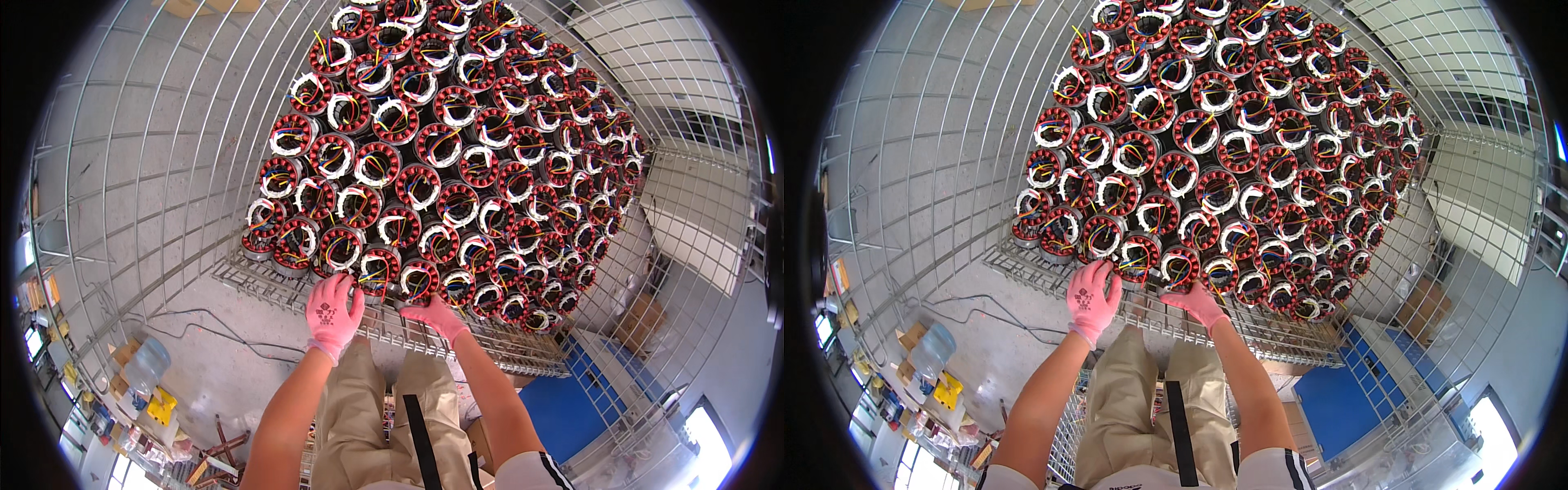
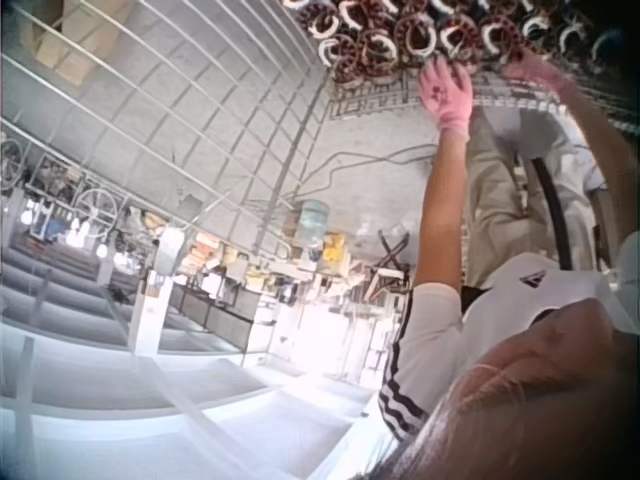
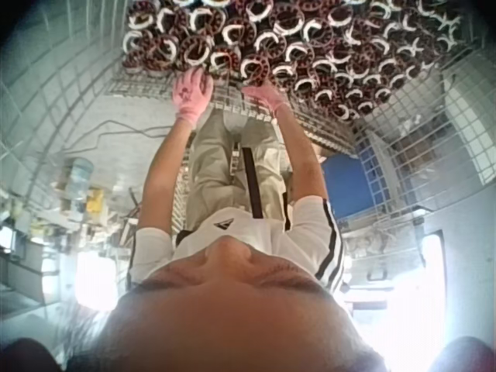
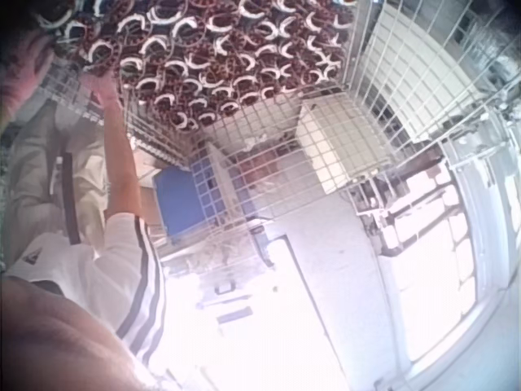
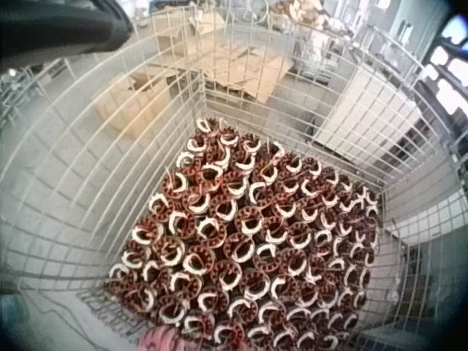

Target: The person picks up a metal stator from a large cage and places it onto a machine for processing, then returns it to the cage.

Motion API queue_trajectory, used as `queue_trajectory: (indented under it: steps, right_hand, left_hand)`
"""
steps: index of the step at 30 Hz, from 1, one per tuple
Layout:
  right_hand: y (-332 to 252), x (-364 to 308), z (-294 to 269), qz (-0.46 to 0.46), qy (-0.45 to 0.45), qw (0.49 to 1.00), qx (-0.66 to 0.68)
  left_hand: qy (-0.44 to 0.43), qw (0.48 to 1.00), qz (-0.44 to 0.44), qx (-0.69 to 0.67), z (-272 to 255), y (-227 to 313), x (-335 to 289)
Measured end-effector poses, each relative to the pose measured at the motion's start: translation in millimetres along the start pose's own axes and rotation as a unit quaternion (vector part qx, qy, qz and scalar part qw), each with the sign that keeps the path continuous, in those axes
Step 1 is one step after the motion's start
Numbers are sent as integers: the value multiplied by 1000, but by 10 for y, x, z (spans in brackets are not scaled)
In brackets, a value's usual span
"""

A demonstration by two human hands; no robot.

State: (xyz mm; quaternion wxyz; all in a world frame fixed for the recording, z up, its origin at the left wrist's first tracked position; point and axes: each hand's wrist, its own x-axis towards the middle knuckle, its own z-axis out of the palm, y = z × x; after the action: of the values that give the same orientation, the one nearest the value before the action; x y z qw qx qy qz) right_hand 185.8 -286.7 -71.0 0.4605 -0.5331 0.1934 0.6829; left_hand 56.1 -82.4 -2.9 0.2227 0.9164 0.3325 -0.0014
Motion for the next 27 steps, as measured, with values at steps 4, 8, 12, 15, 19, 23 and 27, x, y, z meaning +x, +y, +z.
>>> queue_trajectory:
  steps: [4,8,12,15,19,23,27]
  right_hand:
    - [347,286,-138,-78,117,980,-138]
    - [317,129,45,-84,129,988,-13]
    - [442,166,-178,2,56,995,-84]
    - [459,91,-305,-10,-4,988,-153]
    - [174,-156,188,4,129,914,-385]
    - [256,47,342,8,226,844,-487]
    - [256,-37,-77,-18,-11,997,-79]
  left_hand:
    - [-12,1000,6,0,-18,57,31]
    - [7,1000,-2,-4,36,-29,-52]
    - [-12,1000,-9,5,5,24,-40]
    - [-15,1000,-13,5,42,-8,-37]
    - [-8,1000,-20,21,45,-20,-56]
    - [-5,1000,-6,20,41,23,-11]
    - [-6,1000,-8,10,35,-5,-74]
